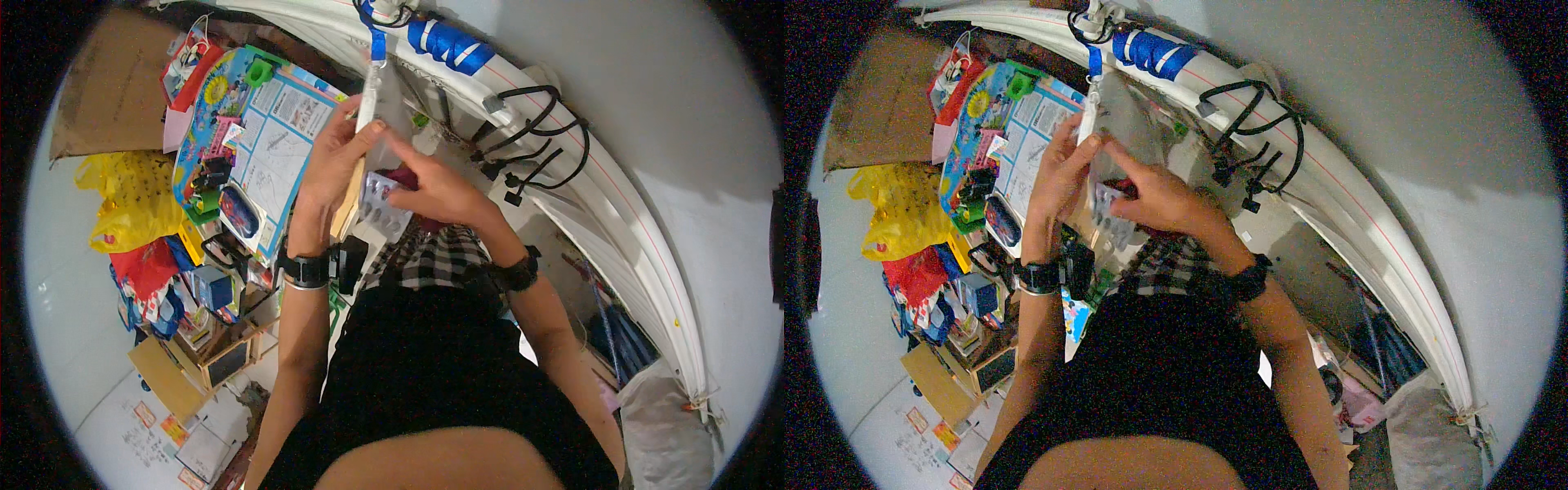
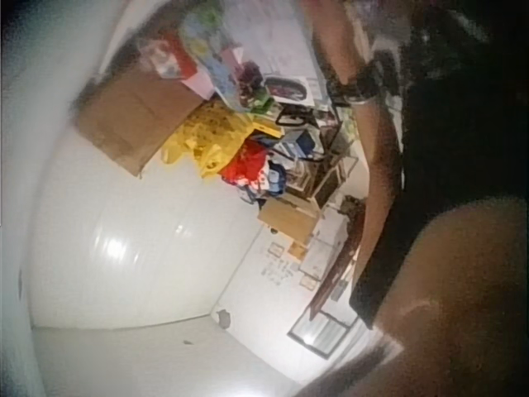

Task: The person wipes the exterior surfaces and between the fins of a wall-mounted radiator using a cloth, while holding a packet of pills in the other hand.

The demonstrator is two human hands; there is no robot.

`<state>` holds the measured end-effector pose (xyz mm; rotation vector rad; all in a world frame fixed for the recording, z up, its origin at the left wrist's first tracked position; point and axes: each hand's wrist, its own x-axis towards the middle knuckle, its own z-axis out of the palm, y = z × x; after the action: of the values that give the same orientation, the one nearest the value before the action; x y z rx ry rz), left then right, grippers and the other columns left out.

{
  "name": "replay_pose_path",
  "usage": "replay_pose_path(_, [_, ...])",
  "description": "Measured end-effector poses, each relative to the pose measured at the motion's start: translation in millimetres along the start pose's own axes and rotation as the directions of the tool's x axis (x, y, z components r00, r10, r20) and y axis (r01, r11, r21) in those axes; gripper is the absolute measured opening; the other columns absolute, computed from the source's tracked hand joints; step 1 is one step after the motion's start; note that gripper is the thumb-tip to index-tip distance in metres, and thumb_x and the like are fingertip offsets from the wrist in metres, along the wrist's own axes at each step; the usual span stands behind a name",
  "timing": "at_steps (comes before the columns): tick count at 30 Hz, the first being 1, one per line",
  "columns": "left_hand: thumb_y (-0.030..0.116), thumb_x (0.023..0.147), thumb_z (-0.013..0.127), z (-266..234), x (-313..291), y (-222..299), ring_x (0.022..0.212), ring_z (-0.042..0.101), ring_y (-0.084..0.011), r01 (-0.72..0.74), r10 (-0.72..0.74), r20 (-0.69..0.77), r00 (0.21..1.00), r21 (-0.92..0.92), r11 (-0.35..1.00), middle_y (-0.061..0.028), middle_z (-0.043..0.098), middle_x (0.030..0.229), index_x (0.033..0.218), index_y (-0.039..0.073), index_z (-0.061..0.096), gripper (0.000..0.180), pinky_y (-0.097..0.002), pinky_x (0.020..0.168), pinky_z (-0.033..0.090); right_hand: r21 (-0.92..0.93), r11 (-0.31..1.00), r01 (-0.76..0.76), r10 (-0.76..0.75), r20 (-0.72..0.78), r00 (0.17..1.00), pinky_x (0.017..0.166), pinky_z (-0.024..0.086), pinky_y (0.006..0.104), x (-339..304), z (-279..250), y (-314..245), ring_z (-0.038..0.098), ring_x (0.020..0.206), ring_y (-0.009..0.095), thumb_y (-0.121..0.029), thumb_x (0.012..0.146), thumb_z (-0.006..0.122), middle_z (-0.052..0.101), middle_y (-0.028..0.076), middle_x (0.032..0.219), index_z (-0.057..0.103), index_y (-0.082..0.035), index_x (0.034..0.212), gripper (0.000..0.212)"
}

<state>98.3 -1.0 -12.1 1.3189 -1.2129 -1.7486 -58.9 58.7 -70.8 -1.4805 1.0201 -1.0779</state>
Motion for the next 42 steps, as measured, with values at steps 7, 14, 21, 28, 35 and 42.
replay_pose_path(7, [0.014,0.08,0.063,-2.8,-1.7,3.4,0.089,0.054,-0.016,-0.07,0.079,-0.066,0.995,0.13,0.989,-0.0113,0.057,0.101,0.119,0.004,0.04,0.047,-0.0278,0.078,0.043,0.09,0.983,-0.16,0.147,0.138,0.979,0.086,0.042,0.0346,11.4,20.8,-15.2,0.056,0.098,0.027,-0.02,0.07,0.062,0.054,0.025,0.11,0.028,-0.001,0.133,0.074])
replay_pose_path(14, [0.024,0.085,0.056,-13.7,1.3,5.4,0.082,0.054,-0.0109,-0.036,0.029,-0.095,0.995,-0.072,0.997,-0.0012,0.058,0.095,0.112,0.007,0.052,0.033,-0.0235,0.07,0.042,0.161,0.97,-0.181,0.195,-0.076,0.978,0.073,0.045,0.0264,-41.8,-7.7,16.1,0.054,0.079,0.011,-0.008,0.071,0.055,0.057,0.01,0.102,0.039,-0.004,0.128,0.059])
replay_pose_path(21, [0.028,0.083,0.059,-34.0,27.5,-20.3,0.079,0.052,-0.0103,-0.001,0.006,0.05,0.999,-0.095,0.995,-0.0017,0.057,0.095,0.113,0.006,0.052,0.039,-0.0229,0.067,0.042,0.115,0.777,-0.619,0.629,-0.176,0.757,0.074,0.044,0.0255,-149.5,-11.9,-3.0,0.054,0.081,0.011,-0.011,0.073,0.056,0.059,0.007,0.093,0.052,0.002,0.113,0.041])
replay_pose_path(28, [0.018,0.083,0.059,-21.9,45.9,-60.3,0.089,0.054,-0.0169,-0.111,0.118,0.035,0.992,-0.155,0.982,-0.0061,0.056,0.102,0.12,0.001,0.043,0.043,-0.0281,0.076,0.046,0.08,0.714,-0.696,0.665,-0.39,0.637,0.079,0.044,0.0292,-227.3,52.8,-4.5,0.057,0.085,0.017,-0.015,0.074,0.056,0.062,0.014,0.095,0.054,0.005,0.107,0.038])
replay_pose_path(35, [0.014,0.086,0.055,-29.4,-3.0,-92.0,0.097,0.056,-0.02,-0.136,0.136,-0.011,0.991,-0.123,0.983,-0.0128,0.056,0.107,0.12,-0.002,0.04,0.041,-0.0289,0.079,0.047,0.102,0.686,-0.72,0.719,-0.246,0.65,0.078,0.045,0.0302,-244.4,79.9,14.7,0.058,0.086,0.02,-0.016,0.075,0.056,0.06,0.014,0.098,0.053,0.002,0.11,0.039])
replay_pose_path(42, [0.021,0.084,0.056,-15.6,-74.2,-168.9,0.092,0.055,-0.0152,0.232,-0.309,0.265,0.914,0.285,0.93,-0.0057,0.059,0.102,0.11,0.005,0.052,0.03,-0.0284,0.078,0.044,0.119,0.745,-0.657,0.661,-0.271,0.7,0.083,0.043,0.0333,-251.5,97.2,49.7,0.056,0.093,0.026,-0.018,0.077,0.056,0.059,0.017,0.102,0.053,0.002,0.109,0.038])
